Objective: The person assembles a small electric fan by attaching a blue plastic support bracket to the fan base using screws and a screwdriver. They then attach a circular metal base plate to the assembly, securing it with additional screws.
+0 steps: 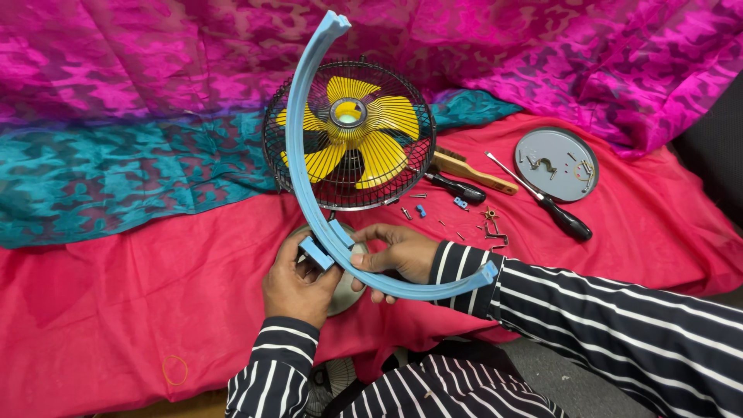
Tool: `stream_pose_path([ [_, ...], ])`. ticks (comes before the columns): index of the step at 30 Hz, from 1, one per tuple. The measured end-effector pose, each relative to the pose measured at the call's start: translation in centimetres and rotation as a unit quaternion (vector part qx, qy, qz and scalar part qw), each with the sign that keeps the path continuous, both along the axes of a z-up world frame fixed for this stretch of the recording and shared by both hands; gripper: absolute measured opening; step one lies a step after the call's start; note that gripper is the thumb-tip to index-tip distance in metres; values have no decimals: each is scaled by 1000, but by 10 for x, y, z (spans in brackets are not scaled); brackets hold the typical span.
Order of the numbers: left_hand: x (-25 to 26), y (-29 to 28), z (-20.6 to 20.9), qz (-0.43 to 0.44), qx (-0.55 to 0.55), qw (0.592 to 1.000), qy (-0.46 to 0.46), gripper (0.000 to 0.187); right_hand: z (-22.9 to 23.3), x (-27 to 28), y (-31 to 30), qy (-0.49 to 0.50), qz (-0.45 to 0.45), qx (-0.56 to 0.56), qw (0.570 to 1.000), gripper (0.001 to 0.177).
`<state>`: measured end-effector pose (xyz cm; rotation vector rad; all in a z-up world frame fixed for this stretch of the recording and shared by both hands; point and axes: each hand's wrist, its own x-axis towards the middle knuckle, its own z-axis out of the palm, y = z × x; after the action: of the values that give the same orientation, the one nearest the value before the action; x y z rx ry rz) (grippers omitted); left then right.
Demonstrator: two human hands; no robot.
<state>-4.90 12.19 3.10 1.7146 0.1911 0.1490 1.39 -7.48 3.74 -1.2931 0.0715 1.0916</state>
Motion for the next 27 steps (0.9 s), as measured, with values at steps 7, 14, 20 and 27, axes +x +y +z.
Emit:
stream_pose_path([
  [7,4,-14,1,-19,110,993,49,50,3,3,-15,-35,46,34,998,66],
  [14,13,-18,-8,-56,285,957,5,57,0,-1,-23,-52,39,9,998,61],
  [20,15,-36,-18,5,301,954,-6,63,0,-5,-20,-63,7,35,997,58],
  [27,20,-28,-16,-49,263,963,27,57,4,-6,-17,-48,-15,33,998,55],
])
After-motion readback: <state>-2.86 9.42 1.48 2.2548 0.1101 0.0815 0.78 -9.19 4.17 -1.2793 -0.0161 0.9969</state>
